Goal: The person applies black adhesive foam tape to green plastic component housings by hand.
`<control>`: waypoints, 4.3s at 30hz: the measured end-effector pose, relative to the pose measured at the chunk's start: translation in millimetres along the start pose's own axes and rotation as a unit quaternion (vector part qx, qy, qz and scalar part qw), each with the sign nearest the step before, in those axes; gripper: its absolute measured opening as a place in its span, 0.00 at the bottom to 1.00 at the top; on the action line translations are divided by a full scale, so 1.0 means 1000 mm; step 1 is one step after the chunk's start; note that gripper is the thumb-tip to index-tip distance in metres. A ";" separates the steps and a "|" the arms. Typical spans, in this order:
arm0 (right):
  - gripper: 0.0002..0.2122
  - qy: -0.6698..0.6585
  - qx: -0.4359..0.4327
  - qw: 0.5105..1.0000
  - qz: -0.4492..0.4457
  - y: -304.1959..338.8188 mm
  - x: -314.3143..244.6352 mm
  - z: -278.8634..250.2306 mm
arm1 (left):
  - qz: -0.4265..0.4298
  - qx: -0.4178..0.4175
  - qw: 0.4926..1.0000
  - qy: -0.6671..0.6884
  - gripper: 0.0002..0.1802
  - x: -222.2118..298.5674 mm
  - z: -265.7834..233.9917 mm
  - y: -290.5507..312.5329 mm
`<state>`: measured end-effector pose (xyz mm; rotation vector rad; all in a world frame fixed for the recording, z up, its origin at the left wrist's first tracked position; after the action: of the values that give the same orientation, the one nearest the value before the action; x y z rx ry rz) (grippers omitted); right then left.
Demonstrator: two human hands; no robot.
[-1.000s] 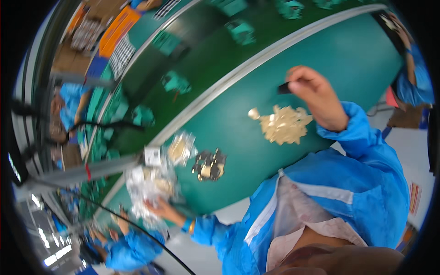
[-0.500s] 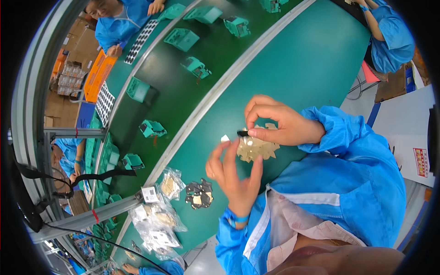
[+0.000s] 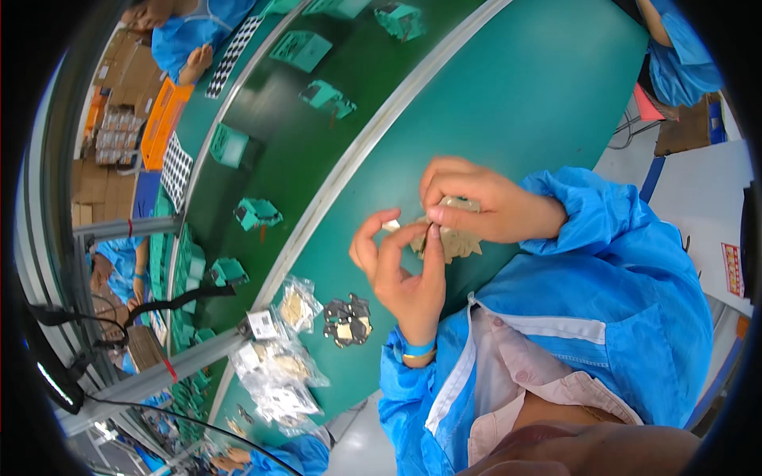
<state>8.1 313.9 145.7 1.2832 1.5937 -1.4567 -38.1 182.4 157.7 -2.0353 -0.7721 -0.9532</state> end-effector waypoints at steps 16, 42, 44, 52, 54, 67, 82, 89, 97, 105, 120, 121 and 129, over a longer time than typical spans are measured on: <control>0.09 0.171 0.051 0.978 -0.110 0.002 -0.002 0.000 | 0.006 0.075 0.989 -0.123 0.04 -0.009 -0.003 0.010; 0.08 0.378 0.029 0.858 -0.347 0.029 -0.011 0.004 | -0.092 0.015 0.989 0.111 0.28 -0.033 0.018 0.008; 0.10 0.420 -0.033 0.842 -0.338 0.027 -0.019 -0.006 | -0.106 0.045 0.984 0.138 0.32 -0.046 0.013 0.013; 0.27 0.530 0.287 0.777 -0.180 -0.087 0.045 -0.287 | -0.135 0.023 0.985 0.101 0.36 -0.074 0.026 0.019; 0.30 0.533 0.249 0.800 -0.113 -0.088 0.106 -0.365 | -0.131 0.010 0.985 0.113 0.36 -0.073 0.033 0.016; 0.41 0.585 0.290 0.750 0.108 -0.101 0.208 -0.423 | -0.152 0.032 0.976 0.156 0.33 -0.078 0.025 0.024; 0.27 -0.494 0.066 0.849 0.177 -0.001 0.055 -0.073 | -0.108 0.031 0.955 0.273 0.32 -0.042 0.019 0.016; 0.34 -0.568 -0.072 0.750 0.332 0.032 0.051 0.039 | -0.158 -0.116 0.945 0.264 0.32 -0.038 0.008 0.025; 0.33 -0.521 -0.043 0.808 0.270 0.036 0.042 0.057 | -0.254 -0.137 0.905 0.312 0.23 -0.052 0.007 0.059; 0.08 -0.019 0.043 0.994 0.103 0.039 0.028 -0.005 | -0.389 -0.063 0.823 0.408 0.25 -0.078 0.001 0.078; 0.06 -0.272 -0.014 0.882 0.385 0.066 0.054 0.049 | -0.380 -0.071 0.880 0.278 0.18 -0.079 0.002 0.085; 0.06 -0.270 -0.016 0.884 0.382 0.066 0.053 0.050 | -0.385 -0.074 0.876 0.281 0.18 -0.079 0.002 0.086; 0.07 -0.235 -0.029 0.885 0.401 0.068 0.052 0.049 | -0.386 -0.094 0.876 0.273 0.19 -0.080 0.005 0.085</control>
<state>45.4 273.3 64.2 1.2114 0.6414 -1.0444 -14.7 124.7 58.9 -1.4426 -1.2185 -2.0079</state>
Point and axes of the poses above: each hand's wrist, its own y-axis away from the middle knuckle, its own z-axis out of the palm, x = y × z, the point moved 8 cm from there along -y, towards the middle knuckle, and after that the axes turned 2 degrees about -z, right-handed, at the moved point
